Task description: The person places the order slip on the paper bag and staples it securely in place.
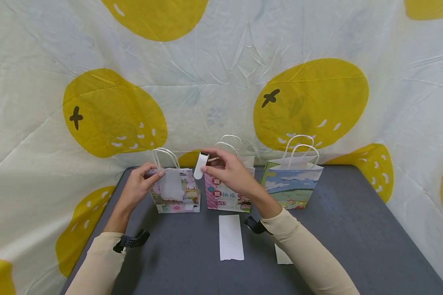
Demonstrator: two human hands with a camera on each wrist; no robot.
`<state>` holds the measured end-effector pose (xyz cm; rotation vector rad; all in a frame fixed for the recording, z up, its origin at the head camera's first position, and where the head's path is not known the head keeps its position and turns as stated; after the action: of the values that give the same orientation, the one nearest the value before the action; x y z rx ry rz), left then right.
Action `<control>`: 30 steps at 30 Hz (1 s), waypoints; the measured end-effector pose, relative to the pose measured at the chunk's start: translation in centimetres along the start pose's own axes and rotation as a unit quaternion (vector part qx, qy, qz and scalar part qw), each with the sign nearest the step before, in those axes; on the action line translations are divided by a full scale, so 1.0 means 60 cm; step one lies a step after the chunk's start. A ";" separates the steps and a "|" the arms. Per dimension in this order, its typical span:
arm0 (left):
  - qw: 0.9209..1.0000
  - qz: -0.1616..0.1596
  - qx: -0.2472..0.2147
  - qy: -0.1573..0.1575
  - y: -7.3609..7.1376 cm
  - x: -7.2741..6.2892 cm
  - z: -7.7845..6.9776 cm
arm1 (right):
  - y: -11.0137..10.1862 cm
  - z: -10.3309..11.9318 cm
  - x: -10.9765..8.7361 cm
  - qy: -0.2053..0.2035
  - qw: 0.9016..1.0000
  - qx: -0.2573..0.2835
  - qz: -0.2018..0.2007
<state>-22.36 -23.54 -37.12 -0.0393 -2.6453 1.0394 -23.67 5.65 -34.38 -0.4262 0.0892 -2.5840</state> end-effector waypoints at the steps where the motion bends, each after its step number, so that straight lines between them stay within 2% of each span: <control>1: 1.000 0.000 0.001 0.001 0.000 0.000 0.000 | 0.002 0.001 0.003 -0.003 1.000 -0.001 -0.002; 9: 1.000 0.000 0.000 0.002 0.001 0.001 0.002 | 0.018 0.004 0.027 -0.010 1.000 -0.014 -0.020; 21: 1.000 -0.008 0.008 0.014 0.002 -0.002 0.001 | 0.042 0.011 0.062 0.010 0.998 -0.031 -0.054; 30: 1.000 -0.008 0.003 0.022 0.002 0.001 0.003 | 0.059 0.001 0.096 0.030 0.996 -0.050 -0.074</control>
<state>-22.50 -23.55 -37.30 -0.0401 -2.6001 1.0291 -26.64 -0.26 -33.21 -0.4047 0.2174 -2.7477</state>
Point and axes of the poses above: each hand's wrist, its own x-axis towards the middle knuckle, its own y-axis out of the palm, z = x × y, the point moved 2 cm from there along x, towards the middle knuckle, and after that the axes turned 8 degrees about x, right-handed, at the moved point
